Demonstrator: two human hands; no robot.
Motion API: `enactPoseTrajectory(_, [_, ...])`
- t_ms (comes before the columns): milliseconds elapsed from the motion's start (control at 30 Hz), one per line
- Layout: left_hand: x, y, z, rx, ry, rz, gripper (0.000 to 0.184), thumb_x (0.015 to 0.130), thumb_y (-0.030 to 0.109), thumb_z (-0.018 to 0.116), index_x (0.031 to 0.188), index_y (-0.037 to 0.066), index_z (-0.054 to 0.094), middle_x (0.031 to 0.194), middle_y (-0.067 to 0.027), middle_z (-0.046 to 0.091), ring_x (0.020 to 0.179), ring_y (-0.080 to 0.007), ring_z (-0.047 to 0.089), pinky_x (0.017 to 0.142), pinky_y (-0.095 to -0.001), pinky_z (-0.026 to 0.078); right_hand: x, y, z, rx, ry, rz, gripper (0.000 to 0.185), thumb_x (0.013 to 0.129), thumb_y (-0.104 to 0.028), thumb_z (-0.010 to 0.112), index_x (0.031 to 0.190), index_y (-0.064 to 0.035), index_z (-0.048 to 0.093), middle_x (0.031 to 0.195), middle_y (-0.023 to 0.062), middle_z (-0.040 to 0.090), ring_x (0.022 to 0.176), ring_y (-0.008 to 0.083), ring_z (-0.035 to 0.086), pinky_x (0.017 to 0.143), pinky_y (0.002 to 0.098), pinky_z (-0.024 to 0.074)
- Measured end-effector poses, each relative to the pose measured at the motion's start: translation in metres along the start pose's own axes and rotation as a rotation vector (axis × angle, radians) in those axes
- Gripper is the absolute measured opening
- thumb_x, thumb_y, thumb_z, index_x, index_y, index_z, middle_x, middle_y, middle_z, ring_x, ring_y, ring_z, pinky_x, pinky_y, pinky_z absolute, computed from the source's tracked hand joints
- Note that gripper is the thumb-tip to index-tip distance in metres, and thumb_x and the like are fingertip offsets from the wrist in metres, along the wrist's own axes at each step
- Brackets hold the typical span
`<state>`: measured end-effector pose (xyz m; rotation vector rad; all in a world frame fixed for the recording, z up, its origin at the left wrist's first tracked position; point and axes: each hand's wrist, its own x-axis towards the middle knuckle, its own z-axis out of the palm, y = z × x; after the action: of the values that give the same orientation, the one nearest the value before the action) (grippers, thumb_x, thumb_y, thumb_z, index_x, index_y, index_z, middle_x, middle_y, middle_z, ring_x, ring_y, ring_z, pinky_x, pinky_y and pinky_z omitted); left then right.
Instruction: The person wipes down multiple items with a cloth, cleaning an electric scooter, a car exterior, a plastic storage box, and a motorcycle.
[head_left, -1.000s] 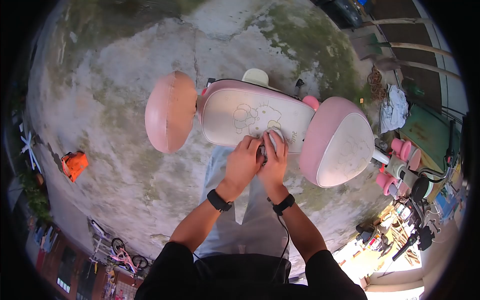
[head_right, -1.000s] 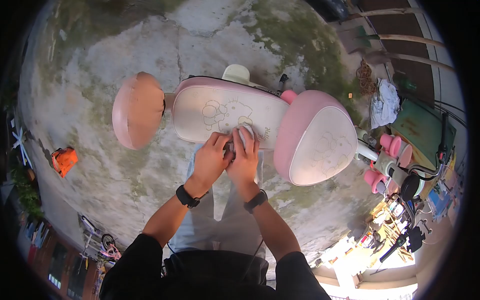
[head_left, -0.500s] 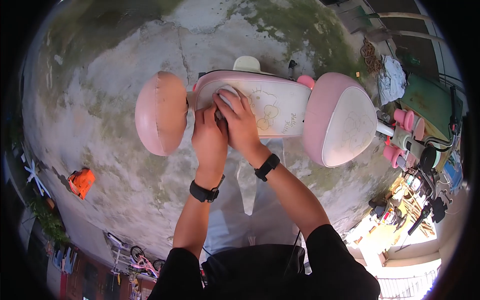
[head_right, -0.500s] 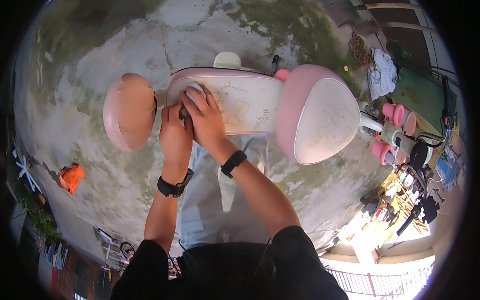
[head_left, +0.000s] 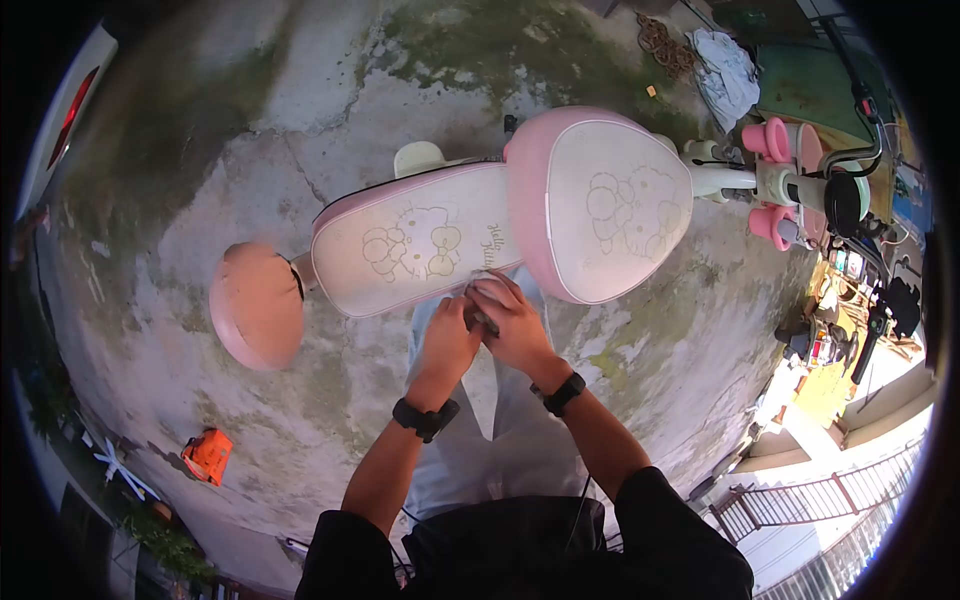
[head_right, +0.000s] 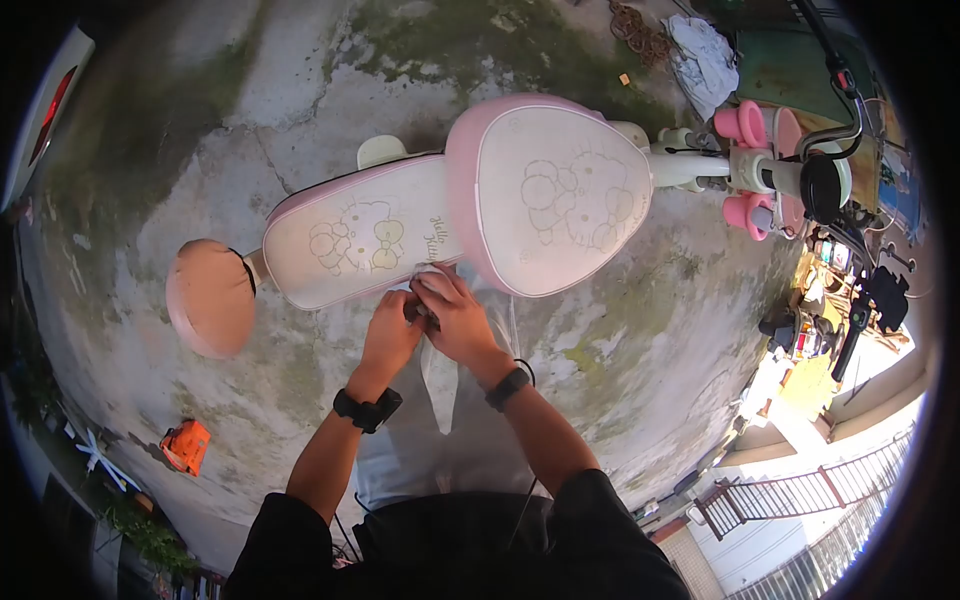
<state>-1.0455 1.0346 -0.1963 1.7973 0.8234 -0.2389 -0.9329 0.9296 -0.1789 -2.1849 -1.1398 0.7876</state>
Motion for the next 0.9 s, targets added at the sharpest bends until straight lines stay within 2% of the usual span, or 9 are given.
enactPoseTrajectory(100, [-0.022,0.04,-0.01,-0.149,-0.177,-0.006,0.028,0.082,0.001,0.072,0.109,0.001,0.063,0.111,-0.0148,0.062,0.098,-0.0308,0.068,0.075,-0.0389,0.058,-0.041,-0.009,-0.05,0.135,-0.111,0.119,0.063,0.065,-0.004,0.079,0.126,-0.0102,0.065,0.134,0.0042,0.055,0.13,0.0322,0.053,0.096,0.0422,0.0555])
enactPoseTrajectory(200, [-0.036,0.103,-0.015,-0.349,-0.198,0.015,0.034,0.081,-0.001,0.073,0.114,0.001,0.063,0.116,-0.0152,0.061,0.102,-0.0305,0.067,0.076,-0.0369,0.059,-0.061,-0.015,-0.093,0.046,0.128,-0.02,0.069,0.061,-0.004,0.081,0.128,-0.0122,0.065,0.136,0.0061,0.054,0.127,0.0361,0.055,0.095,0.0418,0.0564])
enactPoseTrajectory(333, [-0.012,0.163,0.001,-0.057,0.091,0.48,0.045,0.081,0.001,0.074,0.124,0.001,0.061,0.118,-0.0129,0.061,0.097,-0.0265,0.066,0.08,-0.0369,0.056,-0.045,-0.002,-0.135,-0.039,0.476,-0.101,0.072,0.06,0.0,0.08,0.13,-0.0115,0.064,0.138,0.0109,0.05,0.126,0.0448,0.053,0.098,0.0443,0.0547])
enactPoseTrajectory(500, [0.045,0.203,0.027,-0.002,0.09,0.314,0.044,0.083,0.004,0.073,0.125,0.0,0.062,0.114,-0.0139,0.061,0.094,-0.0285,0.066,0.073,-0.0362,0.058,-0.004,0.031,-0.146,0.141,0.543,0.034,0.07,0.062,0.004,0.076,0.13,-0.0047,0.06,0.137,0.0136,0.05,0.132,0.043,0.048,0.1,0.0455,0.0525])
enactPoseTrajectory(533, [0.046,0.205,0.03,0.095,0.107,0.376,0.043,0.083,0.004,0.073,0.124,0.0,0.062,0.112,-0.0145,0.061,0.091,-0.0291,0.066,0.07,-0.0359,0.059,-0.006,0.036,-0.147,0.188,0.568,0.031,0.07,0.062,0.005,0.075,0.13,-0.0034,0.06,0.137,0.0141,0.05,0.133,0.0424,0.047,0.1,0.0455,0.0521])
enactPoseTrajectory(633, [0.028,0.214,0.042,0.154,0.062,0.283,0.041,0.082,0.004,0.073,0.121,-0.002,0.063,0.11,-0.014,0.061,0.091,-0.0292,0.067,0.081,-0.0376,0.055,-0.03,0.048,-0.145,0.215,0.574,-0.028,0.07,0.062,0.004,0.075,0.13,-0.0019,0.059,0.136,0.0135,0.05,0.135,0.0393,0.047,0.1,0.0438,0.0522])
enactPoseTrajectory(700, [0.014,0.207,0.052,0.255,0.001,0.255,0.037,0.08,0.007,0.076,0.115,-0.002,0.066,0.104,-0.0142,0.063,0.091,-0.028,0.067,0.082,-0.0375,0.054,-0.057,0.052,-0.149,0.228,0.499,-0.022,0.069,0.062,0.002,0.076,0.129,-0.0023,0.06,0.134,0.0108,0.052,0.139,0.0362,0.045,0.1,0.0413,0.0532])
enactPoseTrajectory(767, [-0.006,0.221,0.065,0.253,-0.127,0.185,0.035,0.08,0.01,0.077,0.111,-0.002,0.067,0.099,-0.0146,0.065,0.089,-0.0277,0.068,0.08,-0.037,0.054,-0.094,0.057,-0.157,0.303,0.348,0.037,0.061,0.067,-0.003,0.078,0.126,-0.004,0.062,0.134,0.01,0.055,0.132,0.0327,0.051,0.103,0.0411,0.0505])
enactPoseTrajectory(900, [-0.054,0.237,0.116,0.173,-0.383,0.184,0.038,0.083,0.015,0.077,0.115,-0.002,0.066,0.107,-0.0181,0.066,0.092,-0.0288,0.07,0.082,-0.0366,0.056,-0.19,0.08,-0.195,0.354,0.19,0.063,0.052,0.074,-0.013,0.079,0.122,-0.0034,0.063,0.133,0.0136,0.058,0.125,0.0343,0.056,0.105,0.0426,0.0476])
